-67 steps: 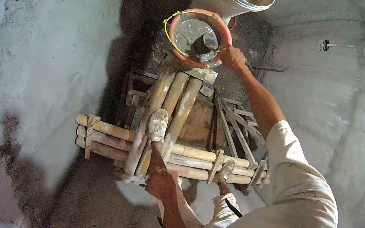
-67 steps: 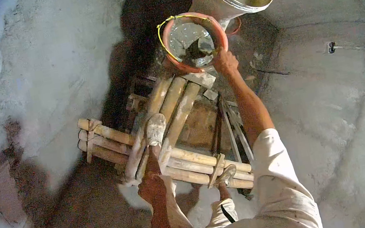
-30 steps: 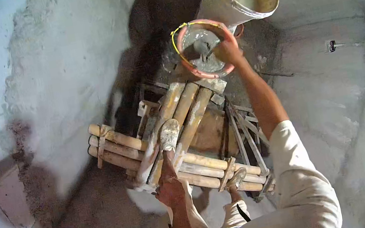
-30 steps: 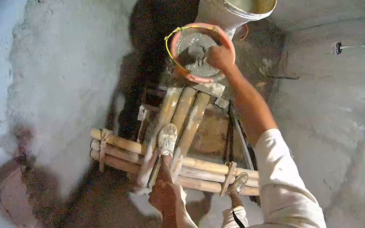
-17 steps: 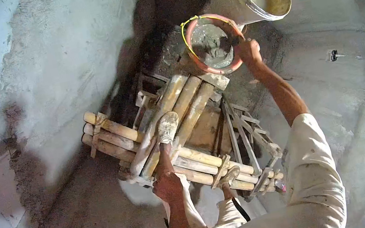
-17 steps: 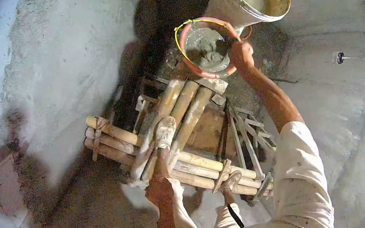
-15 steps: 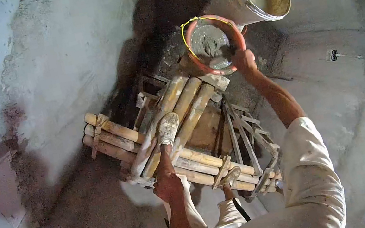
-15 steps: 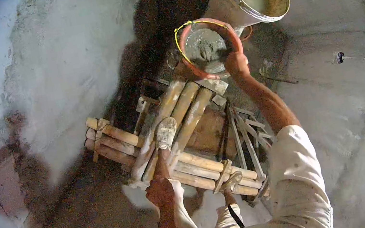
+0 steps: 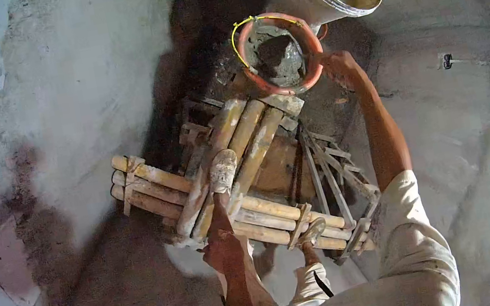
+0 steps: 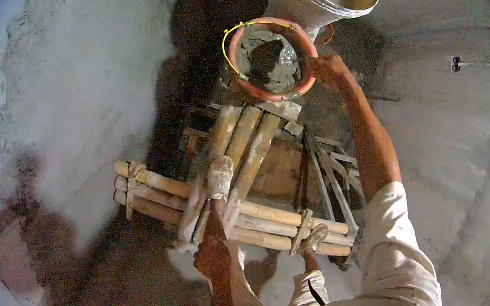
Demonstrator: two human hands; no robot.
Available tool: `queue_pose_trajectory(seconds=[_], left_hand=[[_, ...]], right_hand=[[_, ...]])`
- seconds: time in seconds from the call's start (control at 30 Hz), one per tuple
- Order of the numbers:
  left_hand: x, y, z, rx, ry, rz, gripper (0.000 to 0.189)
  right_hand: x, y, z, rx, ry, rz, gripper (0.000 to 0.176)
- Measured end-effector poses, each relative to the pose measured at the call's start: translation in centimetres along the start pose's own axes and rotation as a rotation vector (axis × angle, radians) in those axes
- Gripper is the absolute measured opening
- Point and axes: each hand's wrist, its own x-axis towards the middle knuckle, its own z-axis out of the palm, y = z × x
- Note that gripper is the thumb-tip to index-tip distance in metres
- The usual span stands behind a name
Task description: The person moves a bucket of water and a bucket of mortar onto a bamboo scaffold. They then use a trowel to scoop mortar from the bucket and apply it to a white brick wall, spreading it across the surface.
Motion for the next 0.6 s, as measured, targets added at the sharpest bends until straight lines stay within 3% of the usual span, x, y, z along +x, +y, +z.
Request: queue_pose_trajectory(seconds=[0.07,0.13,0.17,0.23,0.3,0.37,0.4,0.47,0.53,0.6], left_hand=[[0.3,0.0,-0.1,-0.013,-0.024,-0.018,0.032],[-0.3,0.3,-1.4,-0.112,0.072,0.035,0.035],[0.1,0.7,-1.5,-0.107,0.093,0.037,0.035],[0.8,0.5,-1.4,-0.083,0.026,-0.034,0.035],[0.5,0.4,-2.0,-0.114,0.010,-0.038,0.034],[0.4,0.2,-1.2,-0.131,0.065,-0.002,0.033],[0.6,0.0,-0.6,-0.022,-0.061,-0.012,0.031],[0.2,0.5,-1.8,-0.033,-0.070,-0.008,0.032],[-0.1,0.6,-1.3,-0.073,-0.032,-0.022,0.035],[0.4,0.9,-0.3,-0.074,-0.098,-0.069,0.039]], right_hand=[[3.3,4.4,-0.3,-0.558,0.109,-0.583,0.028],[-0.4,0.5,5.1,-0.592,0.332,-0.085,0.033],[0.3,1.8,8.3,-0.618,0.460,-0.153,0.034],[-2.4,1.0,10.4,-0.845,0.280,-0.207,0.035],[-3.4,1.2,7.9,-1.023,0.129,-0.333,0.031],[-6.7,-5.5,4.3,-1.181,-0.015,-0.239,0.025],[-5.9,-5.5,3.6,-1.189,0.066,-0.260,0.023],[-3.8,-6.4,2.8,-1.185,0.164,-0.279,0.021],[-1.9,-7.2,4.4,-0.897,0.393,-0.258,0.026],[1.7,-3.9,7.8,-0.877,0.372,-0.292,0.025]])
